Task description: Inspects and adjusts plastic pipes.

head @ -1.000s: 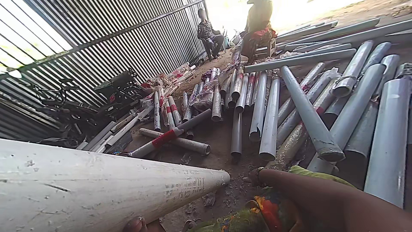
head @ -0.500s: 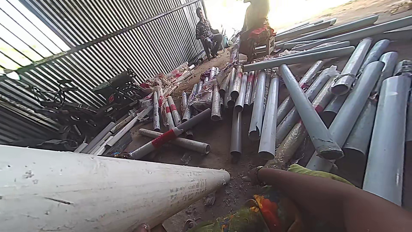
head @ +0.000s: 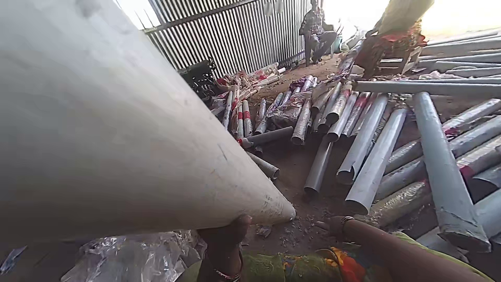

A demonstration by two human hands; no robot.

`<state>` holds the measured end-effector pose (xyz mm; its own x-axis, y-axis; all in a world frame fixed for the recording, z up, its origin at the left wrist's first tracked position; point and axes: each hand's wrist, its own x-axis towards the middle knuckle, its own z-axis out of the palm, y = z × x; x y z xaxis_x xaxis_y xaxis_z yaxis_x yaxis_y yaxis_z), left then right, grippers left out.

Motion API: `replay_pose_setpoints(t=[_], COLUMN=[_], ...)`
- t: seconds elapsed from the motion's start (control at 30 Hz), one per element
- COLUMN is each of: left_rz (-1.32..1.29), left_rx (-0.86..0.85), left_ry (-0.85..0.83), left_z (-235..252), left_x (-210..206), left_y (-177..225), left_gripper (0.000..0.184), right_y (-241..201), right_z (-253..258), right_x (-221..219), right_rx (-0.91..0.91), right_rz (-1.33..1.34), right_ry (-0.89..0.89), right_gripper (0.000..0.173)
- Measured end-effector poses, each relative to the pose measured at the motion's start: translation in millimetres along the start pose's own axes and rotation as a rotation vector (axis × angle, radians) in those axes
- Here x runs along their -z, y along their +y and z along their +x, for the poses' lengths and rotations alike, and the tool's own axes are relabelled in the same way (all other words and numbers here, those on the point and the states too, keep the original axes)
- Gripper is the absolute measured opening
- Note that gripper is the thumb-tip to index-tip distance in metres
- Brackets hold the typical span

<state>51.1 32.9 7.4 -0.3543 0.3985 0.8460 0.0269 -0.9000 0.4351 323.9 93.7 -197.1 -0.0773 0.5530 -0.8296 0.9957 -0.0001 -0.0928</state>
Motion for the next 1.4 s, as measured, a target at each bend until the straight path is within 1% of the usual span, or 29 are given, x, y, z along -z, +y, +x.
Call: replay_pose_setpoints(t=[0.07, 0.17, 0.23, 0.3, 0.4, 0.53, 0.63, 0.77, 0.87, 0.93, 1.03, 1.1, 1.2, 1.4], left_rz=[0.012, 0.027, 0.027, 0.01, 0.01, 0.017, 0.029, 0.014, 0.009, 0.015, 0.026, 0.02, -0.011, -0.031], left_rx=[-0.018, 0.042, 0.082, 0.1, 0.098, 0.081, 0.081, 0.074, 0.076, 0.071, 0.073, 0.083, 0.089, 0.079], left_ry=[-0.001, 0.045, 0.061, 0.07, 0.063, 0.073, 0.082, 0.072, 0.07, 0.064, 0.056, 0.06, 0.045, 0.025], left_z=[4, 8, 10, 12, 14, 17, 19, 21, 21, 21, 20, 20, 18, 16], left_x=[2, 0, 1, 2, 6, 9, 10, 13, 13, 13, 12, 11, 11, 10], left_y=[-5, -4, -2, -2, -4, -7, -8, -11, -11, -10, -8, -7, -6, -4], left_gripper=[0.069, 0.085, 0.094, 0.097, 0.1, 0.101, 0.102, 0.1, 0.1, 0.102, 0.104, 0.104, 0.1, 0.093], right_y=[3, 9, 7, 2, 2, -18, -16, -1, -9, -7, 4, 9, 3, 0], right_z=[13, 25, 21, 14, 20, -11, -5, 22, -2, -7, 26, 38, 29, 24], right_x=[-4, -8, -8, -6, -7, 3, 1, -8, 2, 0, -7, -11, -9, -7], right_rx=[-0.01, -0.012, 0.002, 0.035, -0.013, -0.041, -0.024, 0.006, 0.013, 0.035, 0.034, 0.013, -0.044, -0.049], right_rz=[-0.025, -0.073, -0.091, -0.117, -0.073, -0.052, -0.067, -0.08, -0.104, -0.125, -0.138, -0.115, -0.085, -0.078], right_ry=[0.004, 0.005, 0.007, -0.012, -0.006, -0.027, -0.036, -0.011, -0.05, -0.031, -0.013, 0.003, -0.012, -0.012], right_gripper=[0.054, 0.059, 0.059, 0.055, 0.06, 0.059, 0.057, 0.059, 0.058, 0.058, 0.062, 0.063, 0.063, 0.064])
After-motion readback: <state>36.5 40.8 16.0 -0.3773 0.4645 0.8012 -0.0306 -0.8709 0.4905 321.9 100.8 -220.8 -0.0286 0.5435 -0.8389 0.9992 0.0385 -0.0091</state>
